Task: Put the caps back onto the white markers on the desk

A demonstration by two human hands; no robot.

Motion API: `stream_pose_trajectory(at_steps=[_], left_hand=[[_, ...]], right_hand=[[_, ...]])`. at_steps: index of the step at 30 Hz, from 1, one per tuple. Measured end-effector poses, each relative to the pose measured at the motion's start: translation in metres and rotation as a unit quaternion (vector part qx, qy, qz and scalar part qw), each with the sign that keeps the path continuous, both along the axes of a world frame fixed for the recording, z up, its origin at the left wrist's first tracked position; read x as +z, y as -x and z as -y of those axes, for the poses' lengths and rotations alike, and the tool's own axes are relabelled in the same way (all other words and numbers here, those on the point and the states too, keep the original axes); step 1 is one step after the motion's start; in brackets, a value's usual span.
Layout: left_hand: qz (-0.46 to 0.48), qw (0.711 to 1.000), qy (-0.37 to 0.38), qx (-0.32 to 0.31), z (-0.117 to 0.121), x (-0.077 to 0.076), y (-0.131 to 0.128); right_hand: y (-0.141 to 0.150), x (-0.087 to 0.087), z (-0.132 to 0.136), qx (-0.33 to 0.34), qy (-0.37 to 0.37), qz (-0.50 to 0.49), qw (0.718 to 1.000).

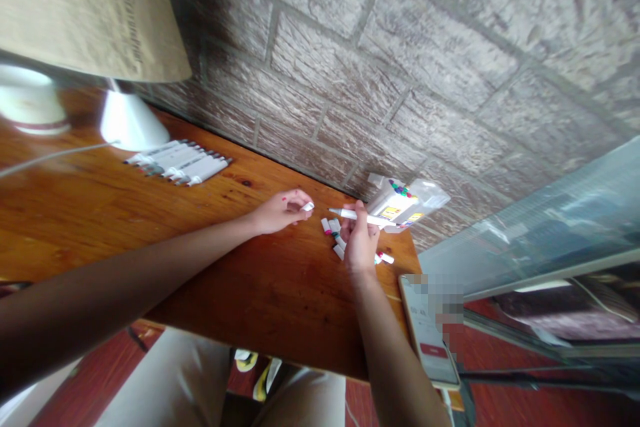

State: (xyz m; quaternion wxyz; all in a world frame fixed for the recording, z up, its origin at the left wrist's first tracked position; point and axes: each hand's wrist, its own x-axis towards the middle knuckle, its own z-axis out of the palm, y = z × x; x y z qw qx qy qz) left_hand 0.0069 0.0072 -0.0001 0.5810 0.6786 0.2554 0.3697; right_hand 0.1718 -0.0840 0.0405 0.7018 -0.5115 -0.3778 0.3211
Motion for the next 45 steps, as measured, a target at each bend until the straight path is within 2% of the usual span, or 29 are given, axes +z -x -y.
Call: stream_pose_trajectory(at_steps=[10,30,45], left_hand=[[-0.011,1.000,-0.018,-0.009,-0.0016,-0.0020,0.0002],[-0.012,1.000,0.011,0.005,0.0006,0.0017,0.0003],[-0.017,1.000,-0.001,0.004,0.0011,0.0034,0.0012]], right_hand=[[0.0004,0.0009,0.0003,-0.008,0.005,0.000,1.000],[-0.0004,0.0006,-0.0002,-0.018,0.009,-0.009,1.000],[0.0012,0.0009,0.0024,-0.011,0.008,0.042,0.999]])
